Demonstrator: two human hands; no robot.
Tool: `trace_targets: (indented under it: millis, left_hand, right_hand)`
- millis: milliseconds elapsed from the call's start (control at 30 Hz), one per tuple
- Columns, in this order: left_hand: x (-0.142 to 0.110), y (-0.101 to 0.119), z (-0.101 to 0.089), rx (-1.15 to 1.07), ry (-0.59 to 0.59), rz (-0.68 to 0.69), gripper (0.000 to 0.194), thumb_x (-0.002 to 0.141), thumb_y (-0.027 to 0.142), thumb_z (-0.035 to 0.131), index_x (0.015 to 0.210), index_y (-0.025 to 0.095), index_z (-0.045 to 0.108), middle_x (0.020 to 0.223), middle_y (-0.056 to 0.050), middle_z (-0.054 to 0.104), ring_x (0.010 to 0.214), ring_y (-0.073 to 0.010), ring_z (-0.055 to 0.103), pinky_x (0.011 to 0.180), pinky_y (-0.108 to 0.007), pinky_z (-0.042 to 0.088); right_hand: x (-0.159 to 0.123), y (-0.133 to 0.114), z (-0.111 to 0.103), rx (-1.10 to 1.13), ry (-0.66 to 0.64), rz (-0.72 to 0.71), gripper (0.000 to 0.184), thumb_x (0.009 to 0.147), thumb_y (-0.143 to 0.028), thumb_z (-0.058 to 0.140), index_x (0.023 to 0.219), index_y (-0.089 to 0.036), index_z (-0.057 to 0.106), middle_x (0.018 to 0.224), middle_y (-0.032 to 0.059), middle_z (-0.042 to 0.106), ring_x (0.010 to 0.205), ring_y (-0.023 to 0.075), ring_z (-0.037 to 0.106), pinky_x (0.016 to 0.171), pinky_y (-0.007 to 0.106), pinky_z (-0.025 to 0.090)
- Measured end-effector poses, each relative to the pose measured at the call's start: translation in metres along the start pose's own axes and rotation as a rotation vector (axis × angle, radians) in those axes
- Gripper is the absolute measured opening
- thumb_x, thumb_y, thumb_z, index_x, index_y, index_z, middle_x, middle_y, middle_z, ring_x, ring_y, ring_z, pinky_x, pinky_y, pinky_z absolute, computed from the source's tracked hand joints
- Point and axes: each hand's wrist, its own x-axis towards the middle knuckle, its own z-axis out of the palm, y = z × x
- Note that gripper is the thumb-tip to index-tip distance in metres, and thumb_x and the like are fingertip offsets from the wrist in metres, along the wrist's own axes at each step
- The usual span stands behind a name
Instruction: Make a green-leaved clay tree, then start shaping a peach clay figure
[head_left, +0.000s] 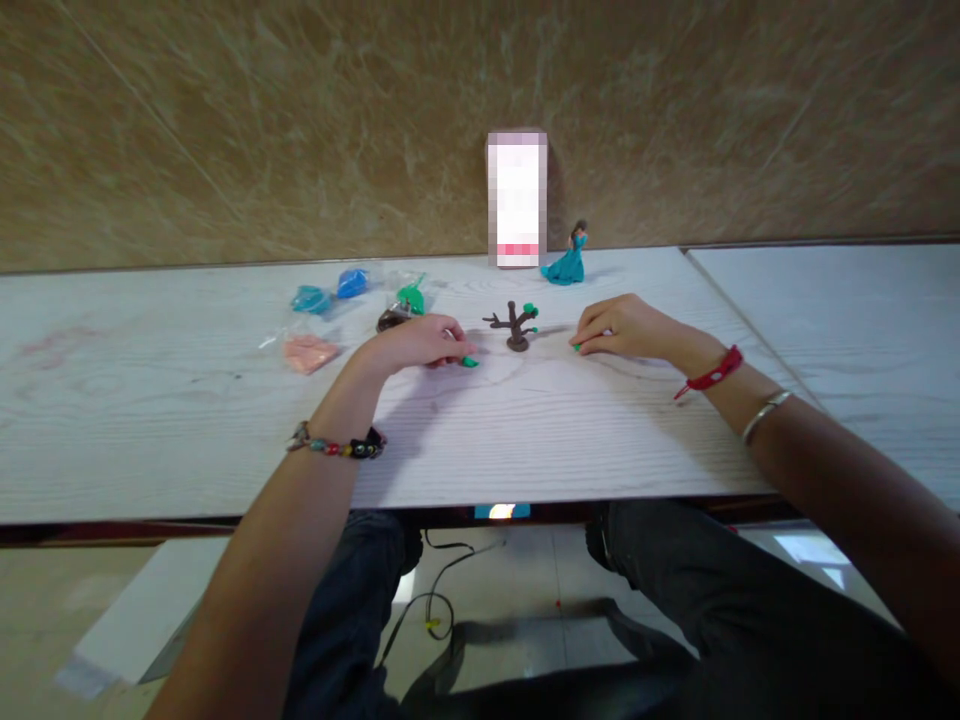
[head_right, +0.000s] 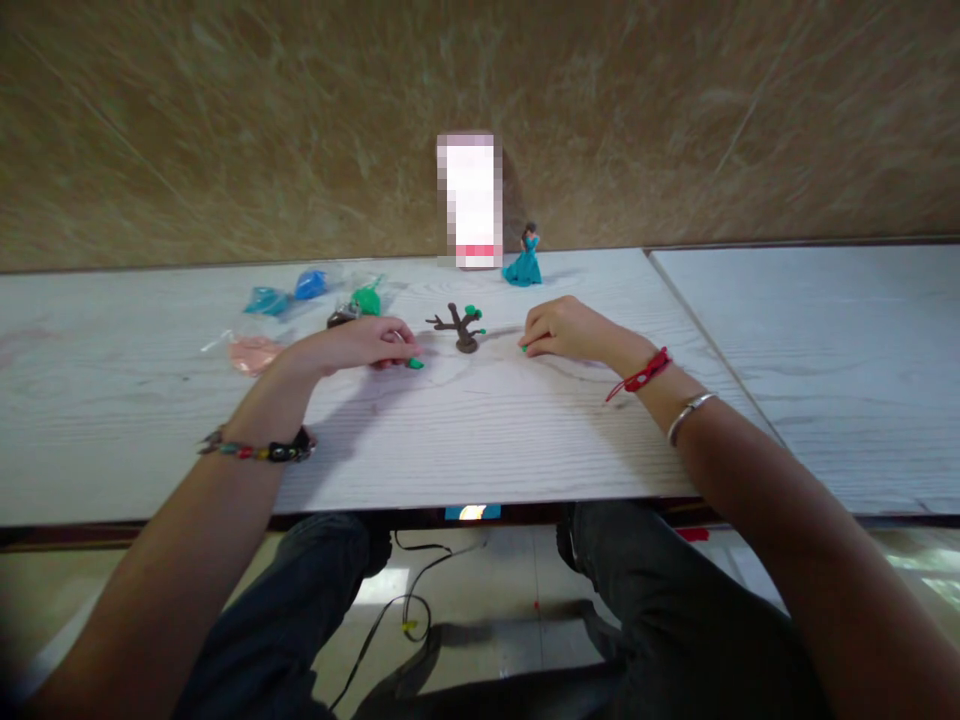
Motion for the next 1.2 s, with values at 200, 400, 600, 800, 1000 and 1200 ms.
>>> trace_targets:
  millis: [200,400,600,800,1000,1200]
  left_hand:
    - [0.005,-0.007,-0.001,0.023,-0.013,0.018,0.036,0.064,0.046,0.058,0.081,0.015,0.053,0.072,-0.006,0.060,0.057,-0.0114,0.050,0.050,-0.023,0.036]
    - [0.005,-0.008,-0.001,0.022,0.020,0.026,0.031,0.066,0.044,0.057,0.076,0.016,0.052,0.061,-0.002,0.056,0.051,-0.0105,0.046,0.048,-0.023,0.035]
    - [0.005,-0.009,-0.002,-0.007,0.056,0.036,0.030,0.064,0.044,0.059,0.076,0.016,0.054,0.056,0.000,0.055,0.050,-0.0106,0.046,0.047,-0.023,0.034]
    - [0.006,-0.011,-0.001,-0.047,0.063,0.034,0.029,0.063,0.043,0.060,0.075,0.017,0.054,0.058,-0.001,0.057,0.048,-0.0103,0.046,0.046,-0.023,0.033]
    - [0.010,-0.011,-0.001,0.030,0.186,0.100,0.031,0.066,0.043,0.058,0.080,0.016,0.057,0.062,-0.002,0.057,0.054,-0.0122,0.049,0.049,-0.024,0.035]
    - [0.018,-0.007,0.007,0.043,0.404,0.297,0.041,0.063,0.040,0.062,0.095,0.016,0.057,0.086,-0.005,0.059,0.078,-0.0158,0.054,0.070,-0.029,0.043]
  right_hand:
    - [-0.002,0.002,-0.001,-0.015,0.018,0.018,0.017,0.077,-0.025,0.056,0.082,-0.017,0.071,0.081,0.0046,0.068,0.069,0.0116,0.060,0.067,0.024,0.044]
    - [-0.006,0.010,-0.002,-0.056,0.053,0.012,0.016,0.077,-0.024,0.057,0.080,-0.018,0.071,0.078,0.0031,0.068,0.068,0.0109,0.060,0.065,0.022,0.043]
    - [-0.007,0.012,-0.003,-0.036,0.018,0.010,0.017,0.076,-0.025,0.057,0.080,-0.018,0.071,0.079,0.0029,0.068,0.068,0.0106,0.060,0.065,0.021,0.043]
    - [-0.006,0.013,-0.003,-0.001,0.006,0.033,0.015,0.074,-0.024,0.058,0.080,-0.019,0.071,0.079,0.0025,0.068,0.069,0.0107,0.060,0.065,0.022,0.042]
    - [-0.009,0.017,-0.005,0.089,0.043,0.102,0.011,0.069,-0.020,0.062,0.074,-0.020,0.072,0.074,0.0019,0.067,0.065,0.0106,0.058,0.062,0.023,0.042]
    - [0.002,0.001,0.002,0.480,0.403,0.362,0.017,0.065,-0.025,0.065,0.078,-0.015,0.070,0.073,0.0037,0.066,0.061,0.0104,0.054,0.059,0.026,0.043]
